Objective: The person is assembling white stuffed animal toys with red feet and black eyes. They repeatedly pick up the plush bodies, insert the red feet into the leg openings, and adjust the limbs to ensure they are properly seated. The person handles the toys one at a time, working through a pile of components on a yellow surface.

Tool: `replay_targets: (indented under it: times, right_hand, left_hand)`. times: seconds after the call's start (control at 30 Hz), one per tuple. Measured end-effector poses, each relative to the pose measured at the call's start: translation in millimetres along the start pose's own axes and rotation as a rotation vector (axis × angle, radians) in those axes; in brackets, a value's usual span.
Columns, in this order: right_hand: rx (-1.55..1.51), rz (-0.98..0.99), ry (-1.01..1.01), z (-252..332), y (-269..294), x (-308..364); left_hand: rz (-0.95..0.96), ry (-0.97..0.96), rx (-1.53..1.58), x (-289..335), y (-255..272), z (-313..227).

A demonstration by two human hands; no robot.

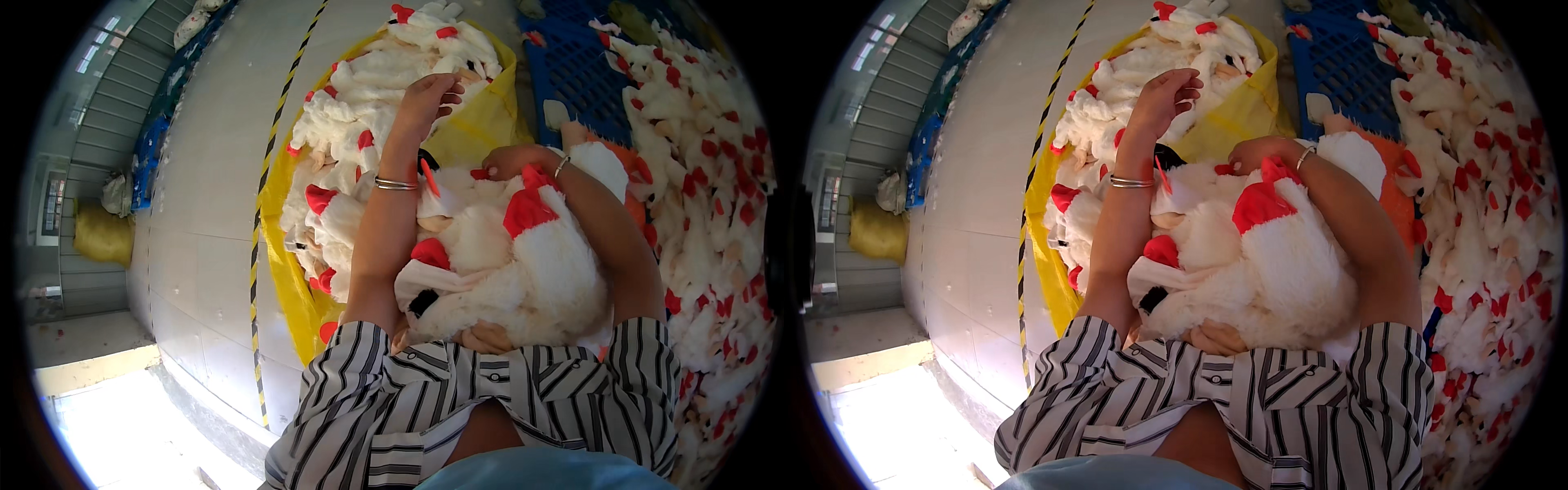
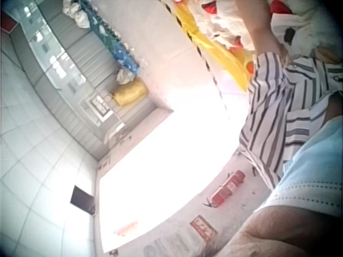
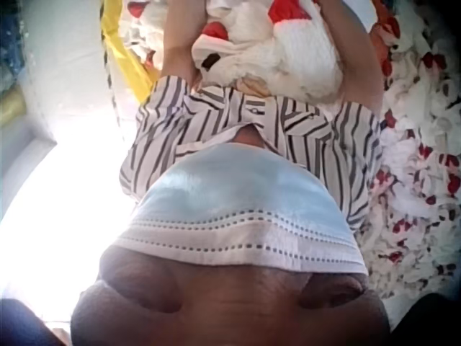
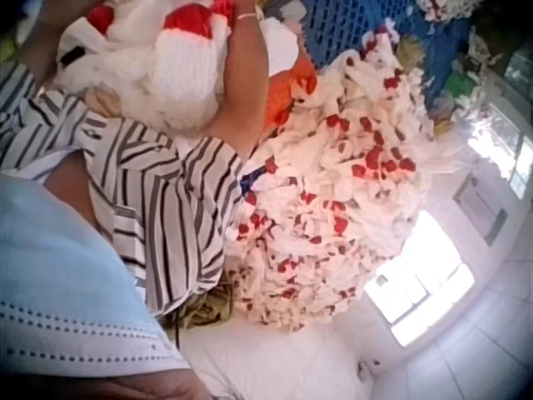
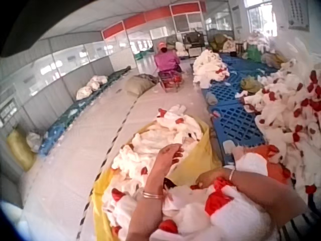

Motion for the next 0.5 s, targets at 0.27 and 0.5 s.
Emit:
replay_targets:
  times: [0.27, 0.5]
  right_hand:
    - [-0.686, -0.815, 0.164, -17.9, 61.0, 73.2]
    - [-0.641, -0.938, 0.124, 6.7, 60.3, 156.7]
  left_hand:
    - [-0.017, -0.011, -0.069, 6.4, 15.5, -0.1]
    - [0.068, 0.013, -0.141, 9.3, 3.9, -0.4]
Point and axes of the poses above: each hand's wrist, its own x-axis away from the middle knuckle, its own y-axis out of the back of the hand, z = x × y, the point moved 2 cm from there along -x, towards the middle knuckle, and after that the axes turned 4 degrees about -y, right-handed, at the moved point
